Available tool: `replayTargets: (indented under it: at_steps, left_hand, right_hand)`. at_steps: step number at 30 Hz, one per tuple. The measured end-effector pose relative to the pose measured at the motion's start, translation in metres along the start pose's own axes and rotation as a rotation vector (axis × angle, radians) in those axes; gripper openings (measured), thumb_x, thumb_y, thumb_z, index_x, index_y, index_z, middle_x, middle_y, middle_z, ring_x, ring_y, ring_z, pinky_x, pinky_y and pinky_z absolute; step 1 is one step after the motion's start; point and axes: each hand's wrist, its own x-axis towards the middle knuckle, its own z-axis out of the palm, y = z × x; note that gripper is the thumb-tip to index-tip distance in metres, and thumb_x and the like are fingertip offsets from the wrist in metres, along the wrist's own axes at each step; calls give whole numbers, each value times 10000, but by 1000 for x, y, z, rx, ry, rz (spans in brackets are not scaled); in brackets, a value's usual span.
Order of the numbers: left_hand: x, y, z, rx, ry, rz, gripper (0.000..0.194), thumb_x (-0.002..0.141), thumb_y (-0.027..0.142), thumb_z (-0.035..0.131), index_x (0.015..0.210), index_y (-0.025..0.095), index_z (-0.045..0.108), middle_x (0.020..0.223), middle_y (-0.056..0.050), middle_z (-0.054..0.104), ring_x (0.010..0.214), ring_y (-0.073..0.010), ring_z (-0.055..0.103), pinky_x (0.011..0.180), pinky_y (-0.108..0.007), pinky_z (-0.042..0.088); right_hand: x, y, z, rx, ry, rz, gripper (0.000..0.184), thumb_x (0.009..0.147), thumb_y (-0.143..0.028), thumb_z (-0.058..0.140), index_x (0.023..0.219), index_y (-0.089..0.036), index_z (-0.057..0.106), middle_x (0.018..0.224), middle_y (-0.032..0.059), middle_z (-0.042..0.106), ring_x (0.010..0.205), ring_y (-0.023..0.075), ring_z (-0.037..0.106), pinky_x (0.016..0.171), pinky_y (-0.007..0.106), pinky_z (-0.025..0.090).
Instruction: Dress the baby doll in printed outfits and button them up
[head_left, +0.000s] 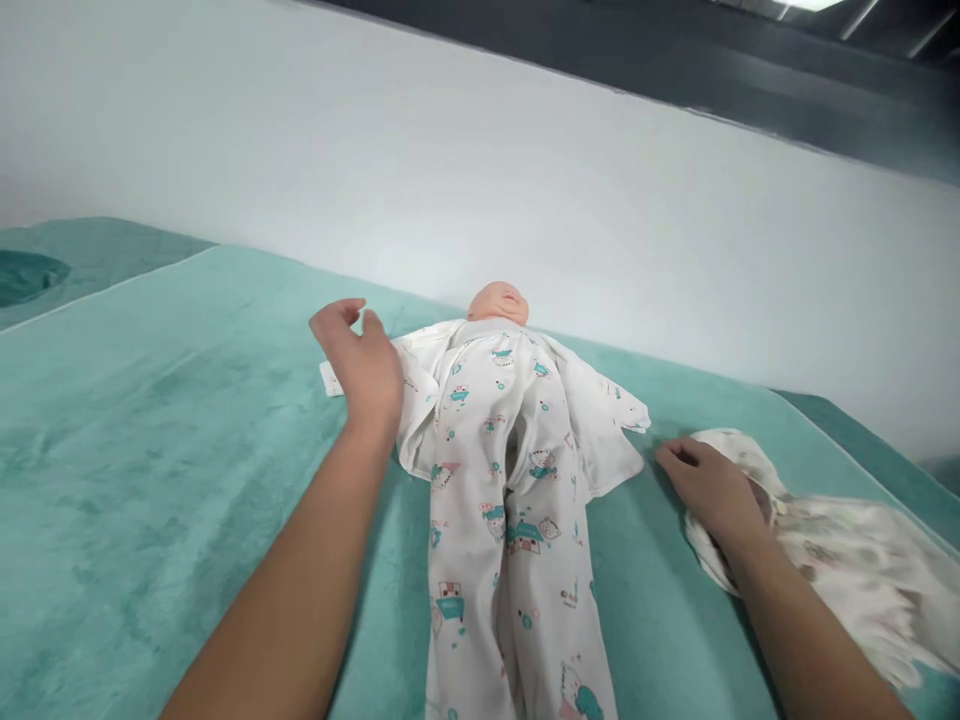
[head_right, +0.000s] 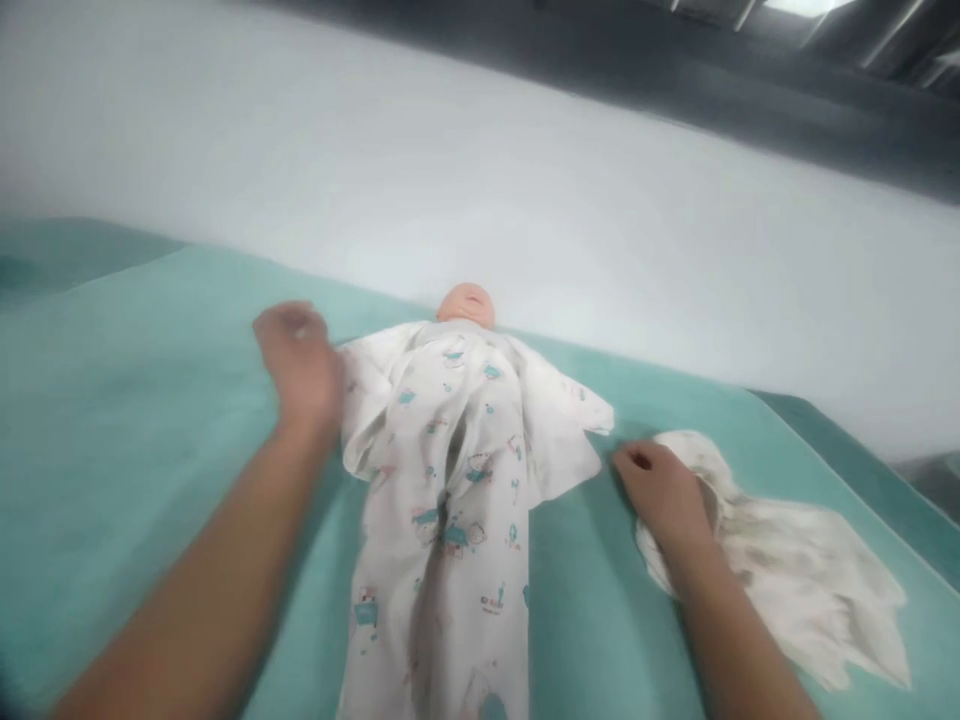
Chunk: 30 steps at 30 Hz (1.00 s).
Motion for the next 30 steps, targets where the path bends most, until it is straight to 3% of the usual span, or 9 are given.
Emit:
replayTargets:
  at_steps: [2, 5, 7, 10, 15, 19, 22, 26, 30]
  left_hand:
    - [-3, 4, 7, 87, -66, 85, 256, 918, 218, 481, 1167, 178, 527, 1305, -113, 536, 1258, -224, 491, 1115, -389, 386]
    - [-5, 0, 20, 407, -366, 264, 223, 913, 285, 533, 1101, 191, 610, 1216, -117, 641, 1226, -289, 537, 1088, -456, 390]
    - [-4, -7, 26, 670, -488, 337, 254, 946, 350, 479, 1081, 197, 630, 1203, -141, 656, 1214, -332, 547, 1069, -515, 370]
    - [0, -15, 27, 867, -518, 339, 267, 957, 331, 425, 1039, 198, 641, 1139, -157, 678, 1131, -347, 590, 993, -527, 387]
    - [7, -18, 22, 887, -486, 282, 275, 922, 181, 372, 950, 193, 645, 1031, -153, 701, 1022, -328, 640, 874, -474, 424]
    - [9, -17, 20, 855, -456, 227, 309, 921, 168, 346, 956, 192, 652, 1023, -158, 706, 1021, -334, 645, 876, -472, 428]
    - [8, -14, 17, 827, -436, 198, 342, 929, 167, 328, 1033, 193, 653, 1074, -157, 702, 1039, -330, 649, 889, -468, 437]
    - [6, -13, 12, 797, -386, 157, 372, 952, 188, 323, 1169, 209, 624, 1178, -140, 688, 1109, -304, 641, 898, -423, 463]
    - [2, -14, 8, 781, -338, 78, 396, 946, 168, 336, 1217, 220, 621, 1251, -111, 675, 1153, -284, 632, 926, -396, 476]
  right_hand:
    - [-7, -12, -5, 26, 114, -92, 228, 806, -451, 508, 815, -266, 642, 951, 71, 701, 891, 291, 626, 788, 421, 440]
    - [-20, -66, -9, 185, 240, -384, 211, 847, -420, 507, 891, -250, 624, 1040, 86, 674, 945, 265, 619, 843, 405, 457]
    - [-24, -121, -7, 297, 160, -636, 201, 873, -391, 509, 921, -235, 626, 1024, 83, 669, 963, 244, 617, 879, 391, 466]
    - [-17, -207, 9, 308, -3, -858, 236, 890, -335, 497, 1049, -215, 623, 1140, 93, 658, 1071, 231, 595, 943, 382, 456]
    - [15, -301, 40, -271, -265, -866, 354, 804, -381, 612, 1075, -156, 642, 1163, 171, 646, 1032, 304, 608, 810, 390, 470]
    - [27, -324, 41, -490, -441, -742, 283, 722, -383, 701, 922, -187, 662, 852, 109, 682, 840, 283, 644, 748, 398, 453]
    - [29, -324, 35, -460, -441, -701, 207, 677, -315, 738, 820, -191, 655, 753, 82, 658, 805, 278, 649, 752, 407, 443]
    - [39, -311, 22, -376, -306, -751, 266, 628, -295, 791, 840, -182, 677, 759, 90, 667, 908, 301, 644, 788, 403, 446]
    - [51, -298, 8, -573, -273, -871, 443, 673, -393, 766, 1072, -223, 682, 977, 102, 706, 989, 301, 636, 810, 389, 470]
